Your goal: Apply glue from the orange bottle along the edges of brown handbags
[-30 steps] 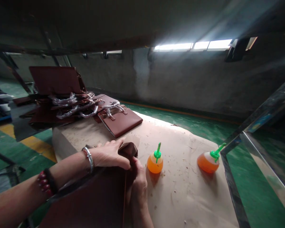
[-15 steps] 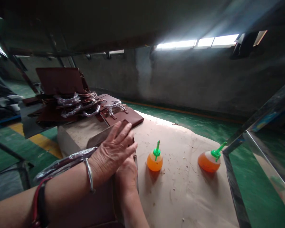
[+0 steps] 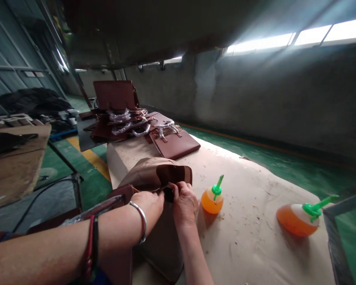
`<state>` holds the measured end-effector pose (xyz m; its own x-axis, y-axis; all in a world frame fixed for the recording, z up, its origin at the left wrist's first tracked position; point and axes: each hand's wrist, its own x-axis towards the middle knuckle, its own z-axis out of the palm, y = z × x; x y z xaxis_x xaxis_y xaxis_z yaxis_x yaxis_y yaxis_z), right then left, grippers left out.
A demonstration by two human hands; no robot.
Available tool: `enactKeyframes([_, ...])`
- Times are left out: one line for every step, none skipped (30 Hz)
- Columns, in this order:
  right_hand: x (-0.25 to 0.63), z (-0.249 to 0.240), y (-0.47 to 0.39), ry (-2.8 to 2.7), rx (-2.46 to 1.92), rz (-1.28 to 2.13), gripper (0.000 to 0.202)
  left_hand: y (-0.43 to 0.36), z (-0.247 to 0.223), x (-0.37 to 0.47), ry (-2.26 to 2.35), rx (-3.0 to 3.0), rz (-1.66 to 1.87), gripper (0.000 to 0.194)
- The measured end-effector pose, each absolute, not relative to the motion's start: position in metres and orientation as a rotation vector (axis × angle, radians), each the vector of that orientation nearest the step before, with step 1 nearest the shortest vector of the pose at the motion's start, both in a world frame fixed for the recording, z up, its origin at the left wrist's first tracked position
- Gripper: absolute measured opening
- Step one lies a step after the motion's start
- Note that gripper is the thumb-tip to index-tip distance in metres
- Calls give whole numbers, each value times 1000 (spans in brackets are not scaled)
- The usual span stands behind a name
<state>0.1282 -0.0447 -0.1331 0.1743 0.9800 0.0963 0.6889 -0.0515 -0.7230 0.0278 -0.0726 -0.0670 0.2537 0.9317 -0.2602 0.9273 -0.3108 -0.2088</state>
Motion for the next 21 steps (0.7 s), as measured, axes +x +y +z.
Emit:
enactKeyframes([129,-133,-44,-1585,-1809,566,23,-69,-66,29,-1829,-2441,548,44])
enactKeyframes([131,-133,-43,-1590,-1810,560,23,-66,-64,31,-1805,-2424,563,47])
enactKeyframes([132,-134,-41,-1591,-1812,556,23,-63,-62,33,-1771,-2429,572,49])
enactKeyframes([134,-134,-38,-1592,-1815,556,23,-60,-61,36,-1728,-2456,574,51])
enactKeyframes([136,-134,-36,-1590,-1818,557,22,-57,-60,38,-1686,-2492,577,52])
enactKeyframes([138,-134,-33,-1587,-1823,558,21,-55,-60,40,-1654,-2530,577,53])
enactKeyframes([139,-134,-31,-1583,-1828,561,21,-53,-61,42,-1635,-2565,569,54])
enactKeyframes([141,-133,-28,-1578,-1833,562,21,-52,-63,42,-1624,-2599,556,55])
enactKeyframes([141,-133,-27,-1574,-1836,561,21,-52,-65,43,-1622,-2626,541,57])
enactKeyframes([142,-132,-25,-1569,-1838,559,21,-51,-68,43,-1631,-2641,531,59])
enactKeyframes([141,-132,-25,-1565,-1835,554,21,-51,-70,44,-1644,-2649,531,61])
enactKeyframes([140,-133,-25,-1561,-1828,547,21,-51,-72,44,-1647,-2655,536,63])
enactKeyframes([139,-134,-27,-1561,-1814,541,23,-52,-74,45,-1643,-2662,542,64])
enactKeyframes([138,-135,-29,-1562,-1795,535,25,-51,-75,46,-1635,-2669,547,65])
enactKeyframes([138,-138,-32,-1565,-1770,528,28,-51,-76,47,-1628,-2679,548,65])
enactKeyframes([139,-141,-36,-1569,-1738,520,32,-50,-76,49,-1619,-2692,541,65])
enactKeyframes([142,-143,-42,-1578,-1699,513,35,-49,-77,50,-1616,-2702,523,64])
enactKeyframes([146,-144,-49,-1587,-1660,507,39,-47,-77,52,-1621,-2708,499,62])
enactKeyframes([153,-143,-57,-1598,-1628,501,42,-45,-77,52,-1626,-2715,479,61])
enactKeyframes([160,-139,-66,-1607,-1603,516,43,-43,-78,53,-1629,-2726,463,61])
enactKeyframes([167,-130,-77,-1621,-1576,551,42,-41,-78,53,-1626,-2743,454,64])
